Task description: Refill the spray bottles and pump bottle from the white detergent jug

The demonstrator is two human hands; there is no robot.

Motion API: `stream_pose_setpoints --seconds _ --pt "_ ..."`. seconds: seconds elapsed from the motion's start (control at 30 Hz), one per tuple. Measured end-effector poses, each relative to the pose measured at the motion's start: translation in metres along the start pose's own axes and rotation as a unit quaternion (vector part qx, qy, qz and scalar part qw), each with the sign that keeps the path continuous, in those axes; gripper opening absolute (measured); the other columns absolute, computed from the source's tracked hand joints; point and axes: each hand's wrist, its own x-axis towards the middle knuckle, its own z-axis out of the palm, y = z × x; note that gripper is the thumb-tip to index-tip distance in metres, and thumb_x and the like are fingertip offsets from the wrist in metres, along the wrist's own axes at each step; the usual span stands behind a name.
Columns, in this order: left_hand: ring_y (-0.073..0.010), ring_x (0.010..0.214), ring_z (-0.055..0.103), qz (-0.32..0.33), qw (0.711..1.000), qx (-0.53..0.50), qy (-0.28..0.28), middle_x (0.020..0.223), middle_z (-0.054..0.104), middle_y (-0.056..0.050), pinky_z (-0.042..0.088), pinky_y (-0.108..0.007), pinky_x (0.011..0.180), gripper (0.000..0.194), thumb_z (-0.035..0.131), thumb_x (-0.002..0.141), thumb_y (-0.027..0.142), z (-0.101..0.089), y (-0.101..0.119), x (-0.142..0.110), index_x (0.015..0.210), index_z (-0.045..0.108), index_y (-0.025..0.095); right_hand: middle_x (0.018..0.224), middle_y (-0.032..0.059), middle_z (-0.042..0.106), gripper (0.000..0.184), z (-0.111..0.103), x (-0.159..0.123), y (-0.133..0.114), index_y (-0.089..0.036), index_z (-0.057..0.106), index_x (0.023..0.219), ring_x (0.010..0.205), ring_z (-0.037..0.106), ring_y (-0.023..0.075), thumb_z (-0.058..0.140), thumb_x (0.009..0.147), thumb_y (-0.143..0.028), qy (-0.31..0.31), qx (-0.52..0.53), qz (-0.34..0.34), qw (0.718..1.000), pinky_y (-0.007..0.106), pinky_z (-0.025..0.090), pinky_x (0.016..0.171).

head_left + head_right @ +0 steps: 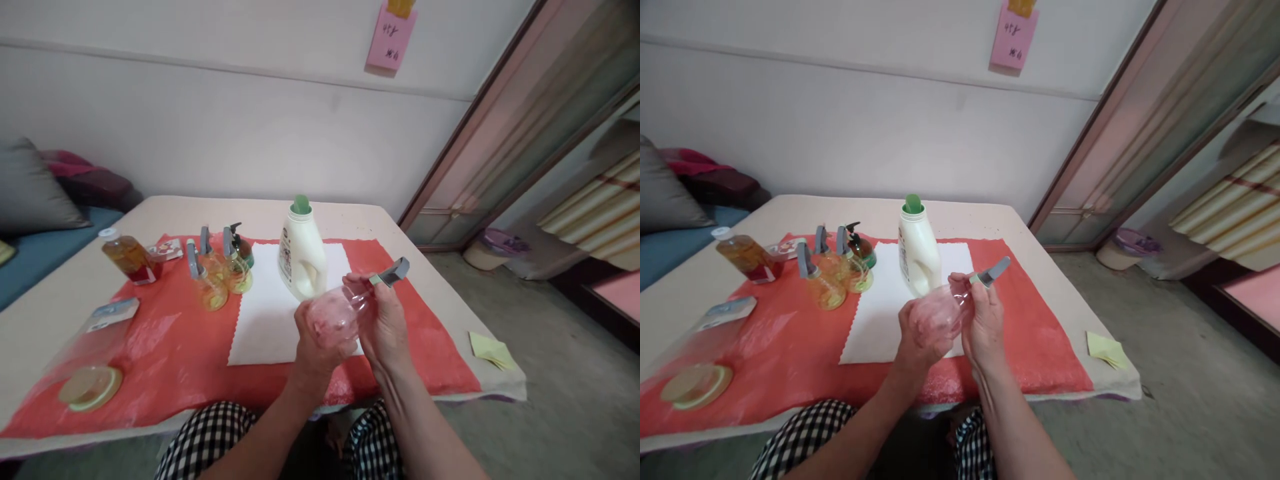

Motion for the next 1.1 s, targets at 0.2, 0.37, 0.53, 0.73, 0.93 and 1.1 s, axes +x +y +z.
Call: stream_pose_setpoints --seconds 0.2,0.37,0.53,0.73,0.93,1.1 --pt "-0.0264 0.123 0.057 -0.032 0.997 0.059 -0.047 0.144 0.05 -0.01 0.054 -0.039 0.095 0.102 0.082 0.069 0.037 -0.003 0.013 -0.006 0.148 0.018 0.031 0.083 -0.0015 0.072 0.02 -0.003 0.003 -0.01 -0.026 0.066 0.083 0.079 0.065 0.0172 0.064 0.084 -0.046 0.017 0.031 -0.007 0.999 0.035 0.05 0.08" --pt "-0.02 0.064 0.069 -0.303 0.946 -0.065 -0.1 0.102 0.07 -0.015 0.053 -0.027 0.05 0.083 0.051 0.077 0.079 -0.012 0.024 0.005 0.131 0.051 0.015 0.083 0.0005 0.072 0.021 -0.011 0.003 -0.017 -0.025 0.067 0.082 0.084 0.066 0.0199 0.064 0.083 -0.046 -0.057 0.045 0.015 0.997 0.037 0.049 0.085" --pt "-0.023 0.096 0.067 -0.119 0.989 0.014 -0.092 0.119 0.065 -0.01 0.056 -0.033 0.079 0.067 0.076 0.072 0.055 -0.009 0.015 0.006 0.125 0.052 0.022 0.088 0.0028 0.074 0.022 -0.016 0.007 -0.008 -0.023 0.071 0.084 0.085 0.065 0.0194 0.067 0.083 -0.045 -0.026 0.018 0.018 0.999 0.035 0.05 0.083" --pt "-0.0281 0.125 0.053 0.084 0.971 0.224 -0.024 0.139 0.05 -0.011 0.045 -0.041 0.104 0.084 0.084 0.065 0.04 -0.005 -0.001 0.007 0.135 0.04 0.026 0.085 0.0009 0.073 0.025 -0.015 0.01 -0.003 -0.023 0.071 0.085 0.073 0.063 0.0168 0.063 0.086 -0.047 0.033 -0.024 -0.004 0.999 0.031 0.048 0.072" --pt "-0.026 0.1 0.066 -0.245 0.964 -0.021 -0.097 0.124 0.063 -0.013 0.056 -0.039 0.079 0.068 0.053 0.084 0.071 -0.006 0.015 0.011 0.13 0.051 0.022 0.086 0.0024 0.072 0.025 -0.021 0.006 -0.011 -0.022 0.07 0.083 0.079 0.062 0.0178 0.065 0.084 -0.047 -0.025 -0.02 0.01 0.999 0.032 0.048 0.077" --pt "-0.0259 0.103 0.064 -0.068 0.992 0.1 -0.044 0.116 0.065 -0.006 0.054 -0.035 0.085 0.065 0.082 0.066 0.049 -0.008 0.014 0.011 0.119 0.054 0.025 0.092 0.0037 0.073 0.027 -0.023 0.008 0.001 -0.023 0.072 0.088 0.088 0.064 0.0193 0.066 0.084 -0.049 -0.015 0.004 0.032 0.999 0.034 0.049 0.084"
